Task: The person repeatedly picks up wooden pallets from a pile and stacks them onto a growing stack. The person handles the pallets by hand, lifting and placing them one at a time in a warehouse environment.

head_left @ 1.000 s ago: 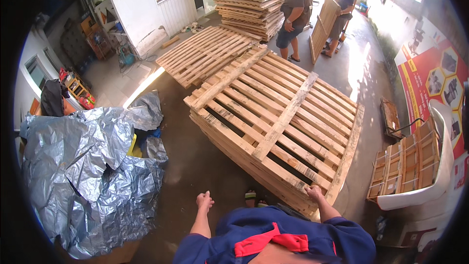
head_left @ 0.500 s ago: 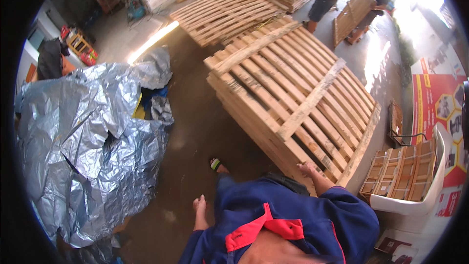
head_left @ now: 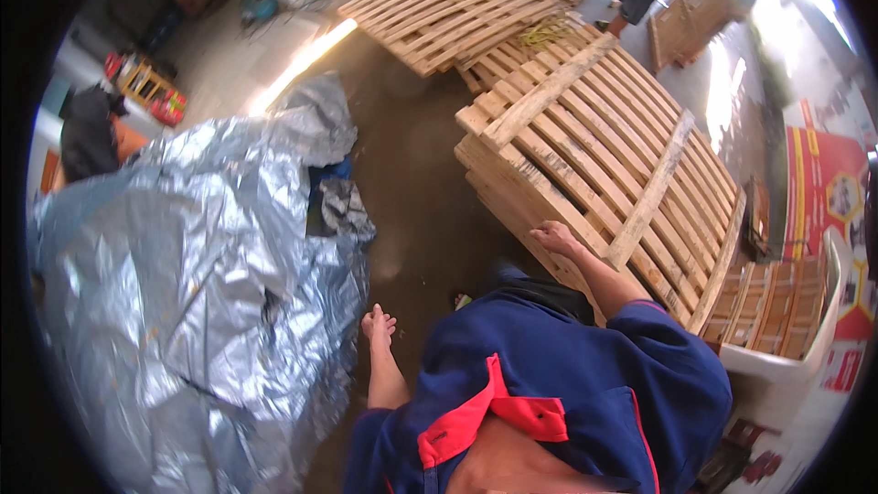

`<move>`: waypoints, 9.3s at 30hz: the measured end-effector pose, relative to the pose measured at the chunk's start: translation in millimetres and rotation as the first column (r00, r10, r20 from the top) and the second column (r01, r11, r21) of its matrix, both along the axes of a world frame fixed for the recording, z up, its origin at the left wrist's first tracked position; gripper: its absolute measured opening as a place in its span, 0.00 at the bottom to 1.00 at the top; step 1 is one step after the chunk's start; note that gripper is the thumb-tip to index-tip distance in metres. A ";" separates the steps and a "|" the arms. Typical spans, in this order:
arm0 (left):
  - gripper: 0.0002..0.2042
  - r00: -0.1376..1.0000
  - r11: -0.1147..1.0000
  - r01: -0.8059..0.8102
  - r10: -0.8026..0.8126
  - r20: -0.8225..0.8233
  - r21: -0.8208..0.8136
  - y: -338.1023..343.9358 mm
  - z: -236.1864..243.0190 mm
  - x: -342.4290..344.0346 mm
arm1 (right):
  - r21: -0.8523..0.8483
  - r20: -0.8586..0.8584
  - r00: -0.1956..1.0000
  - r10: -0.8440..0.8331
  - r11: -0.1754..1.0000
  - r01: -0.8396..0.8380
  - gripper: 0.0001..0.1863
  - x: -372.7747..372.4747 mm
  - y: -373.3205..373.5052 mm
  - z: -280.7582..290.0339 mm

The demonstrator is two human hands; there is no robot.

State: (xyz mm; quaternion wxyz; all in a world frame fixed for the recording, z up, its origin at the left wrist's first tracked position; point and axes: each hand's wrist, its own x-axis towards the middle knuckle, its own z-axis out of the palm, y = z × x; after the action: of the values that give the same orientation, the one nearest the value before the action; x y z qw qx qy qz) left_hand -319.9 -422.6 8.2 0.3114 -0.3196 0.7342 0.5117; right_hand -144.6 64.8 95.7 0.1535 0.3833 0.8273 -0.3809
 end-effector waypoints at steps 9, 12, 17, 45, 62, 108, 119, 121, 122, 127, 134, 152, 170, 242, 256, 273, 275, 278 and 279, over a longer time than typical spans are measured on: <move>0.19 0.994 0.999 0.039 -0.041 0.106 0.014 -12.2 -22.3 -44.3 | 0.025 0.086 0.964 0.253 0.966 -0.256 0.25 -107.8 5.7 -38.4; 0.21 0.984 0.998 0.050 -0.044 0.172 -0.028 -27.4 -34.7 -58.7 | 0.031 0.092 0.952 0.292 0.955 -0.296 0.24 -179.5 9.9 -42.9; 0.22 0.916 0.847 0.385 -0.399 0.039 -0.366 -3.4 -28.8 -144.6 | 0.015 -0.129 0.966 0.222 0.975 -0.222 0.25 -291.4 27.8 -34.8; 0.24 0.767 0.769 0.639 -0.639 -0.058 -0.018 338.2 -5.6 -713.7 | -0.175 0.326 0.685 -0.652 0.670 0.721 0.22 -430.4 56.6 -67.3; 0.57 0.963 0.990 0.123 -0.135 0.232 0.067 439.4 -204.4 -877.3 | -0.482 0.566 0.055 -0.823 -0.276 0.832 0.36 -674.8 24.0 -192.1; 0.20 0.206 0.630 -0.026 -0.756 0.621 0.776 672.9 216.1 -543.2 | -0.559 -0.527 -0.123 -0.841 0.235 0.795 0.24 -729.8 108.7 44.3; 0.47 0.442 0.311 0.680 -0.896 -0.034 0.664 795.6 132.5 -578.8 | -0.427 -0.527 -0.241 -0.815 0.009 0.904 0.24 -458.3 92.9 164.7; 0.55 0.497 0.449 0.409 -0.840 0.219 0.794 817.3 90.2 -537.3 | -0.303 -0.507 -0.118 -0.854 0.049 0.952 0.24 -419.8 90.9 185.8; 0.55 0.529 0.461 0.312 -0.811 0.250 0.831 821.4 76.3 -519.6 | -0.181 -0.565 -0.002 -0.825 0.122 0.976 0.23 -404.7 86.8 193.2; 0.39 0.514 0.363 0.412 -0.850 0.115 0.836 786.3 44.6 -431.4 | -0.226 -0.451 -0.061 -0.890 0.048 0.973 0.20 -360.7 32.0 193.9; 0.17 0.637 0.590 0.303 -0.710 0.302 0.748 728.0 42.0 -328.8 | -0.224 -0.471 -0.101 -0.876 0.007 0.975 0.22 -267.9 2.9 177.9; 0.16 0.517 0.227 0.627 -0.837 -0.180 0.745 657.5 222.4 -163.8 | -0.581 -0.497 -0.587 -0.639 -0.258 0.772 0.26 -22.0 -0.6 118.9; 0.16 0.697 0.511 0.377 -0.706 0.127 0.772 581.8 153.1 108.4 | -0.623 -0.346 -0.803 -0.486 -0.521 0.584 0.21 257.8 38.9 56.1; 0.15 0.656 0.642 0.749 -0.753 0.049 -0.164 189.9 8.2 55.5 | 0.048 0.339 0.325 -0.883 0.361 0.931 0.19 419.7 -110.0 -69.0; 0.16 0.987 0.987 0.158 -0.158 0.019 -0.040 17.0 -18.5 21.8 | 0.138 0.053 0.896 -0.441 0.892 0.431 0.20 172.7 -7.5 -10.3; 0.16 0.996 0.998 -0.060 0.059 0.059 0.007 38.9 -2.3 -122.7 | 0.053 -0.338 0.938 0.080 0.996 -0.066 0.19 -251.8 51.3 45.0; 0.19 0.998 0.998 -0.061 0.061 0.001 0.020 50.8 6.6 -174.0 | 0.007 -0.303 0.949 0.091 0.996 -0.093 0.20 -302.1 49.6 50.8; 0.15 1.000 0.999 0.014 -0.015 -0.024 -0.038 65.4 14.5 -239.2 | 0.000 -0.261 0.961 0.097 0.995 -0.100 0.22 -356.3 41.9 43.5; 0.15 0.991 0.998 0.068 -0.067 -0.114 0.002 68.2 13.2 -259.4 | -0.027 -0.308 0.947 0.087 0.995 -0.100 0.22 -372.9 39.3 35.0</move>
State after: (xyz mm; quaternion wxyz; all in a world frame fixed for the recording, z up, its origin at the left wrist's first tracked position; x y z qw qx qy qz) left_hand -579.3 -354.3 21.3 0.2872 -0.2639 0.7597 0.5204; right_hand -517.4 104.2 130.7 0.0491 0.2767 0.8502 -0.4453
